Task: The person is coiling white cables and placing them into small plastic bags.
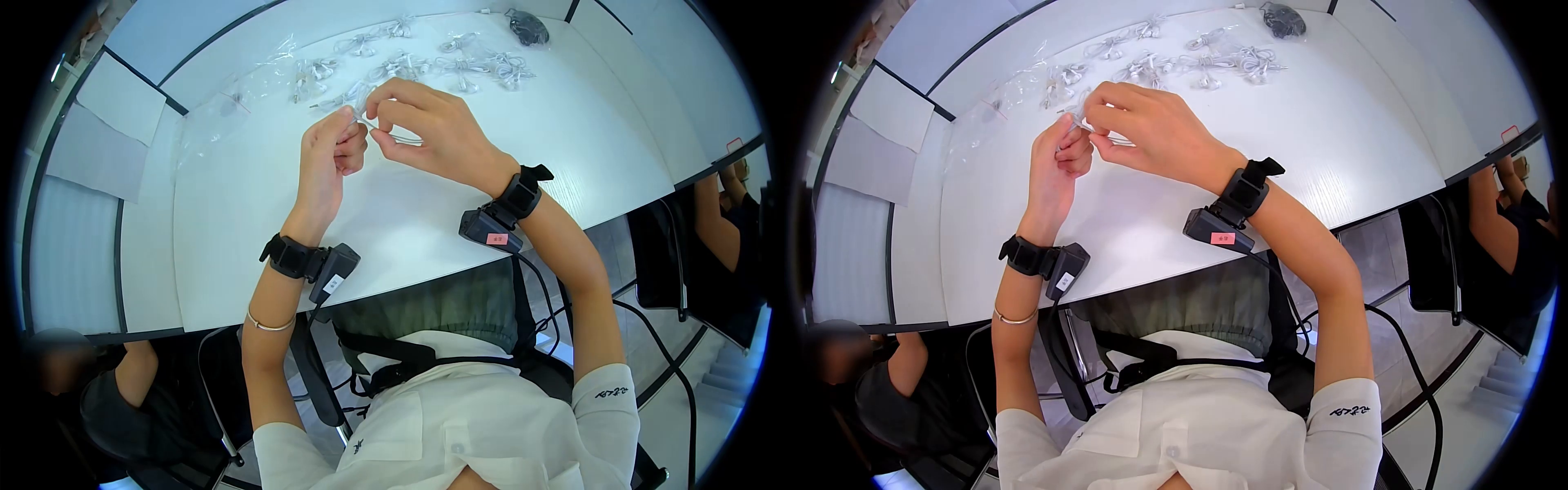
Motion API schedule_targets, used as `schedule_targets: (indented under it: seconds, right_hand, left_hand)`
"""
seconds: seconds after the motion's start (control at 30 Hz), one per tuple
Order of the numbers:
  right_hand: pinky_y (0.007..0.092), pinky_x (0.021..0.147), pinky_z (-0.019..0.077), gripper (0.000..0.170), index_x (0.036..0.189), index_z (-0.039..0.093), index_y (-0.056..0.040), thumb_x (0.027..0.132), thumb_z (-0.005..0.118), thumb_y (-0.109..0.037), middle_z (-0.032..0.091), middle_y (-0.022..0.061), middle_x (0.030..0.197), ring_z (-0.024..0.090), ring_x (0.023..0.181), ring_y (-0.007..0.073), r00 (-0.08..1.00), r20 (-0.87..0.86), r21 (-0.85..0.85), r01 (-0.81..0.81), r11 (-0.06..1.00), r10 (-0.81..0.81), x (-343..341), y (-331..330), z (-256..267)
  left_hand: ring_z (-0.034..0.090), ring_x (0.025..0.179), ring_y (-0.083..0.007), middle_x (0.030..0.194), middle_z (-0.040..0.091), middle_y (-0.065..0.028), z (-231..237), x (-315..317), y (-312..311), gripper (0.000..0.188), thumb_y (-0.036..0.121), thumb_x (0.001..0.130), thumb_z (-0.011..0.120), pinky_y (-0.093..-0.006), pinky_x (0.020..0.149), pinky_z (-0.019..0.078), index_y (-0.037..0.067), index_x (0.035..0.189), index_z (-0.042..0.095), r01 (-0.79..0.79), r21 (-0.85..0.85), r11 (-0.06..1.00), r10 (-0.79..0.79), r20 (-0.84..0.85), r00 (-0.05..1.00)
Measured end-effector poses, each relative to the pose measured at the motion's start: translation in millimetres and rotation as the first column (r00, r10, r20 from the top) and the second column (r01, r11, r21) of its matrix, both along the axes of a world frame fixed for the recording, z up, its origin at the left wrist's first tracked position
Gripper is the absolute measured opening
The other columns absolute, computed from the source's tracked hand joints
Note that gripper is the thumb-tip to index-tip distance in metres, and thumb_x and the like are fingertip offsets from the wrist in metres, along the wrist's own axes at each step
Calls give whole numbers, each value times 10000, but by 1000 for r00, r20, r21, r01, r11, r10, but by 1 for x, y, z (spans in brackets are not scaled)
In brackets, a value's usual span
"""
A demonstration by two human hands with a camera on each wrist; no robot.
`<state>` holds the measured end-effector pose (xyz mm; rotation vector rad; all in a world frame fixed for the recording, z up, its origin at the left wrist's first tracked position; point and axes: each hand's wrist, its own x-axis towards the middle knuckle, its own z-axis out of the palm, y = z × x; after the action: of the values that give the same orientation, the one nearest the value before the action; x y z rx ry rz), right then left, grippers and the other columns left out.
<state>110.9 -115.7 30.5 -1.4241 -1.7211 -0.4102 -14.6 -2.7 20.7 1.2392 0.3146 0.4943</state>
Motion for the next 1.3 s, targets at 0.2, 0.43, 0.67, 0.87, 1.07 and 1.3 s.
schedule_targets:
  seconds: [0.2,0.43,0.67,0.87,1.07,1.3]
  right_hand:
    - [253,544,456,160,714,480,-83,714,637,-51,582,-13,903,571,696,150,1000,11,31,-16,999,15,-1,0,0]
    - [256,555,461,171,709,475,-83,712,642,-50,583,-11,905,573,706,160,999,18,36,-44,998,44,-1,0,0]
    - [287,562,461,131,744,494,-76,726,623,-82,546,-16,865,559,689,165,999,-22,22,31,999,-31,2,1,-3]
    - [293,575,455,133,745,491,-73,729,622,-78,546,-7,885,559,707,179,998,-42,-4,39,999,-39,3,1,-3]
    - [294,581,456,135,752,496,-64,728,628,-56,566,15,907,564,724,208,997,-48,-70,63,996,-66,12,0,-3]
    - [292,579,453,120,773,502,-53,736,616,-50,565,15,875,560,707,203,997,-46,-141,50,989,-57,15,-3,-2]
  left_hand:
    - [185,465,-49,514,211,69,3,-2,-1,396,277,894,470,-230,426,143,144,579,270,-8,51,999,6,29,1000]
    - [174,457,-47,511,212,71,4,-4,-1,388,256,896,469,-229,420,139,136,573,290,-4,90,996,-1,47,999]
    - [252,511,-63,584,312,36,2,-3,0,339,300,928,399,-231,485,234,108,654,342,108,61,992,-112,55,992]
    - [361,529,-91,619,431,-1,0,-3,-1,316,297,938,380,-244,549,351,41,786,487,113,119,986,-119,39,992]
    - [432,543,-106,601,472,-24,2,-3,1,361,298,945,353,-252,580,390,-4,909,547,179,183,967,-182,1,983]
    - [496,626,-131,680,526,-38,4,0,-4,331,273,937,377,-269,649,395,-8,964,550,154,207,966,-157,-4,988]
